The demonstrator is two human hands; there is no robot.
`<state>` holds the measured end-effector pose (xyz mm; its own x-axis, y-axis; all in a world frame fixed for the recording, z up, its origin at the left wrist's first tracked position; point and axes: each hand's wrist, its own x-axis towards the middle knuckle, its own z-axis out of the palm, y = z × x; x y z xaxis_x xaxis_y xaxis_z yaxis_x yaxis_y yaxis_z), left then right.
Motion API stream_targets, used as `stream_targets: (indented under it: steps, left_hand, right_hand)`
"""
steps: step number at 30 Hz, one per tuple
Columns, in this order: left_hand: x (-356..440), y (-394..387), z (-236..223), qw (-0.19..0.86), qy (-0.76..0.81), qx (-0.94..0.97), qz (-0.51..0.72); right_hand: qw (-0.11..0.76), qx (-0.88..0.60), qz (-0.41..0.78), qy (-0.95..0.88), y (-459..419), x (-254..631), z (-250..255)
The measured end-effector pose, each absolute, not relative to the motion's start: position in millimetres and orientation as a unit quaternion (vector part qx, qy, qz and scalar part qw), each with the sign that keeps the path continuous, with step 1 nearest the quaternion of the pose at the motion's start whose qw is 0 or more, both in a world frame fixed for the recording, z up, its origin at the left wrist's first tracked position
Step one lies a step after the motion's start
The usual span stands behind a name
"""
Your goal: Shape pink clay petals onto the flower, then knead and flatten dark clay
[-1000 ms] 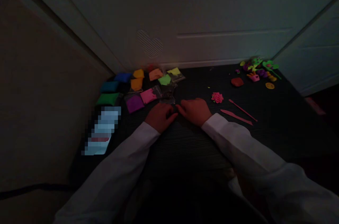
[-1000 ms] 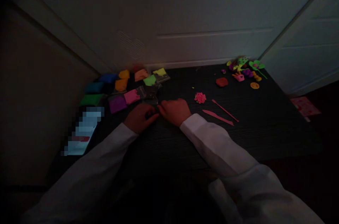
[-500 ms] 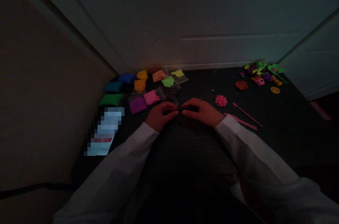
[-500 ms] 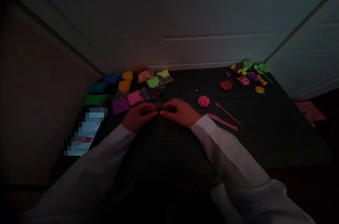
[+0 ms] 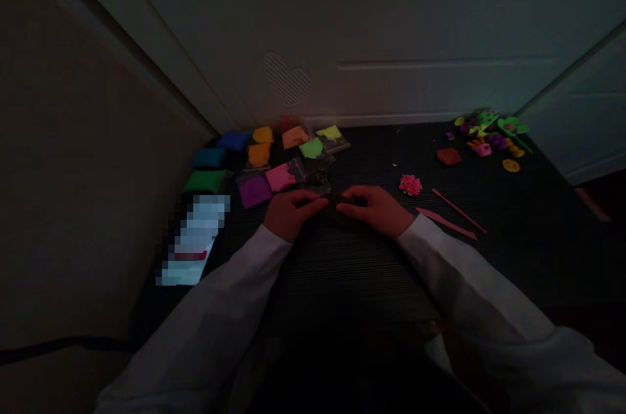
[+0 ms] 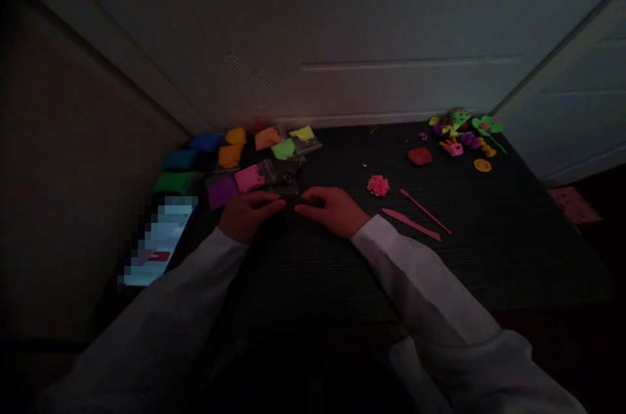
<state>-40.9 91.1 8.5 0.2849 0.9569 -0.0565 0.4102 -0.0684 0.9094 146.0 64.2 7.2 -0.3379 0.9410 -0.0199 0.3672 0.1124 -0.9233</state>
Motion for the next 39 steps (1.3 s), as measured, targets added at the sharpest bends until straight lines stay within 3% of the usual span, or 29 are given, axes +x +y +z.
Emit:
stream_targets:
  steps: [39]
  left_hand:
    - [-46.3,95.9,10.7,0.491,0.481,0.686,0.238]
  right_hand:
    - [0.339,-0.482,0.487,-0.644,62.8,143.7,8.4]
